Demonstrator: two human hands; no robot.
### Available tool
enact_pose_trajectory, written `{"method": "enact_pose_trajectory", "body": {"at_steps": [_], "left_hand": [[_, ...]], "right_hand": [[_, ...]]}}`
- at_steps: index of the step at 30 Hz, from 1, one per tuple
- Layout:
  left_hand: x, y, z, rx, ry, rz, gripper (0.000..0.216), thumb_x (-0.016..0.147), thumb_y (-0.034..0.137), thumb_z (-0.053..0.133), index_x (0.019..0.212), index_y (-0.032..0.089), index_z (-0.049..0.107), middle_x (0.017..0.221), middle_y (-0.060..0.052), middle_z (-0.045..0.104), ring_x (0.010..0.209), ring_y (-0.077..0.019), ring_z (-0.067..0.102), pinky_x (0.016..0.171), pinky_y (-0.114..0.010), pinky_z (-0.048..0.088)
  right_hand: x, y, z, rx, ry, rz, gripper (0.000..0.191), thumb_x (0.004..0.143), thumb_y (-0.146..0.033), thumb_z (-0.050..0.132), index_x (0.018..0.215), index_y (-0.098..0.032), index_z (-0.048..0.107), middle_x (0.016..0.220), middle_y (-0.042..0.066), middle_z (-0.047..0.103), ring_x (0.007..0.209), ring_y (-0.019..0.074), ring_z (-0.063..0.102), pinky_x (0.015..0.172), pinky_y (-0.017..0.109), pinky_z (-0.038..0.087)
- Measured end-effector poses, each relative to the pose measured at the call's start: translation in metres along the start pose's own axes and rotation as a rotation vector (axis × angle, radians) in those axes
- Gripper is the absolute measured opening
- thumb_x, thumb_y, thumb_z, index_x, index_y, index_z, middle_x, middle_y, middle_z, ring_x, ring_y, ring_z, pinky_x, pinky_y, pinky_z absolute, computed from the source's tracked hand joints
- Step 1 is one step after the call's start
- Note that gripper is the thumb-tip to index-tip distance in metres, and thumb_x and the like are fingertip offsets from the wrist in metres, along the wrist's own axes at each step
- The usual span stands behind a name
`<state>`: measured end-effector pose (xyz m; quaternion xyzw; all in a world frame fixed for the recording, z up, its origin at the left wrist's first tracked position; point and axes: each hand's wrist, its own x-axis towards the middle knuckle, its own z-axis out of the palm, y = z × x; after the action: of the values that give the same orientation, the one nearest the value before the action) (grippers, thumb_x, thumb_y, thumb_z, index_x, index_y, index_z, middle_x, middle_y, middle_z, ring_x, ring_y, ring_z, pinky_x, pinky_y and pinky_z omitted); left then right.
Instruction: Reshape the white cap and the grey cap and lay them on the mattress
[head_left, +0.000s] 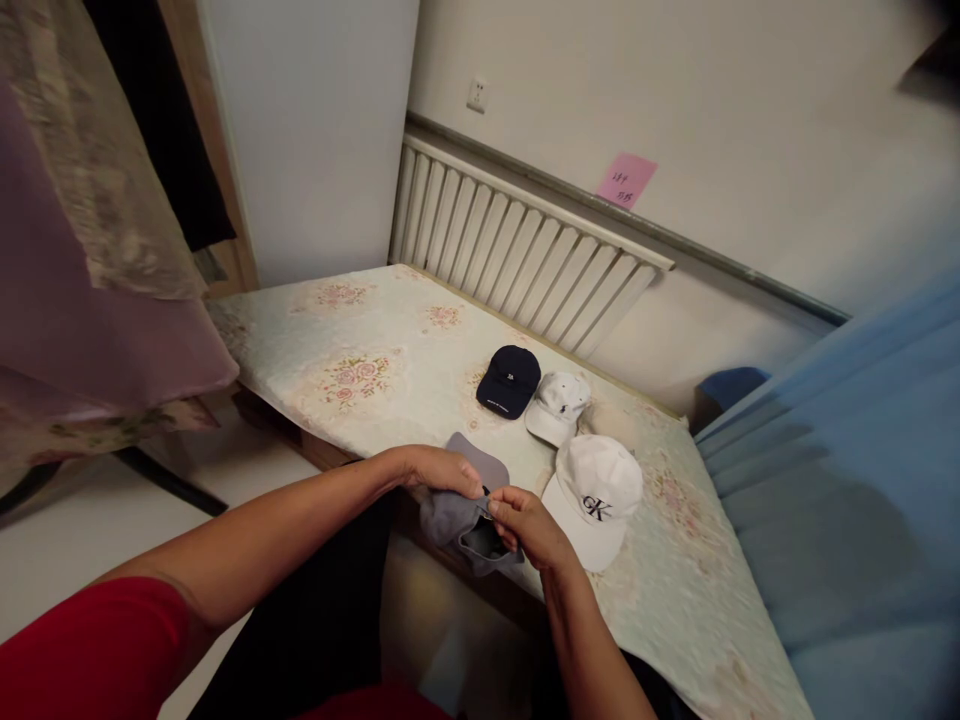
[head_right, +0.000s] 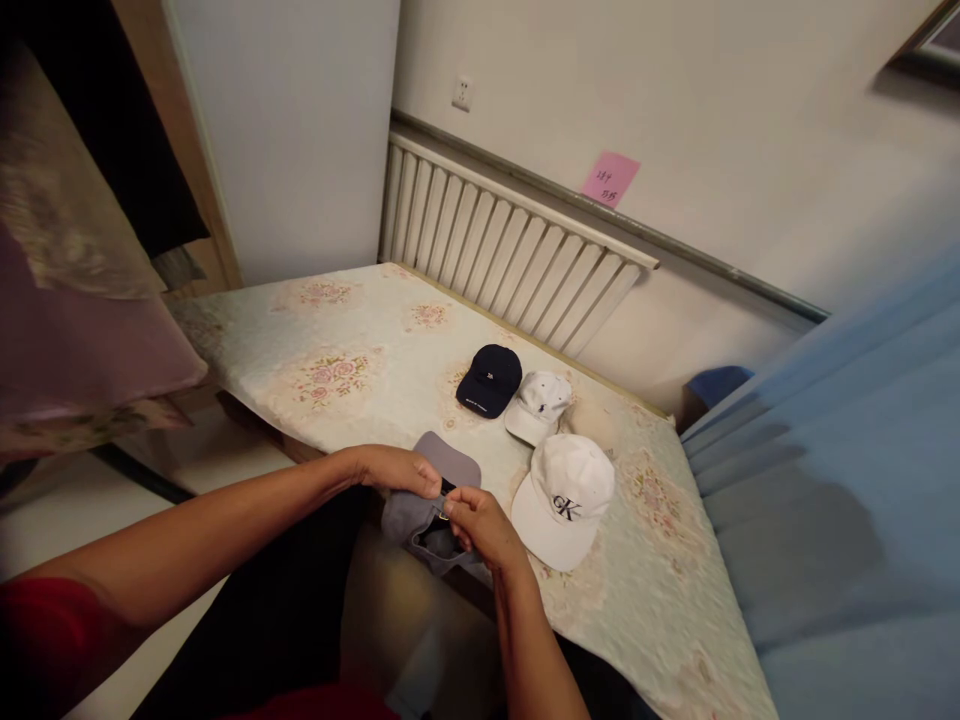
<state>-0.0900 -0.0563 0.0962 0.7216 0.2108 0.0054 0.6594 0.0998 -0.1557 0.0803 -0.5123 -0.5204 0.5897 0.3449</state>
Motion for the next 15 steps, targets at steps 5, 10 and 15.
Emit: {"method": "enact_pose_trajectory", "body": {"at_steps": [5,10,15], "left_hand": [[0.003,0.001,0.002,0.115,-0.03,0.006,0.025,0.074,0.041,0.058,0.069,0.017,0.055,0.057,0.006,0.04,0.052,-0.0073,0.032,0.051,-0.021,0.024],[0.005,-0.007,0.005,0.239,-0.001,0.067,0.017,0.075,0.034,0.055,0.072,0.017,0.057,0.062,0.006,0.046,0.058,-0.0079,0.036,0.055,-0.02,0.028],[0.003,-0.008,0.007,0.261,0.028,0.071,0.022,0.077,0.037,0.054,0.074,0.016,0.058,0.063,0.005,0.046,0.059,-0.0082,0.037,0.056,-0.019,0.03]], "right_hand": [[-0.003,-0.003,0.005,-0.107,0.024,0.0,0.027,0.076,-0.045,0.06,0.076,-0.018,0.057,0.052,-0.007,0.049,0.038,0.0049,0.035,0.037,0.018,0.025],[-0.004,-0.001,0.011,-0.192,0.035,-0.006,0.025,0.077,-0.042,0.058,0.071,-0.018,0.055,0.055,-0.005,0.051,0.04,0.0053,0.037,0.039,0.019,0.029],[-0.004,0.004,0.012,-0.195,0.084,-0.026,0.024,0.077,-0.04,0.059,0.066,-0.018,0.053,0.054,-0.005,0.05,0.042,0.0058,0.037,0.041,0.02,0.028]]}}
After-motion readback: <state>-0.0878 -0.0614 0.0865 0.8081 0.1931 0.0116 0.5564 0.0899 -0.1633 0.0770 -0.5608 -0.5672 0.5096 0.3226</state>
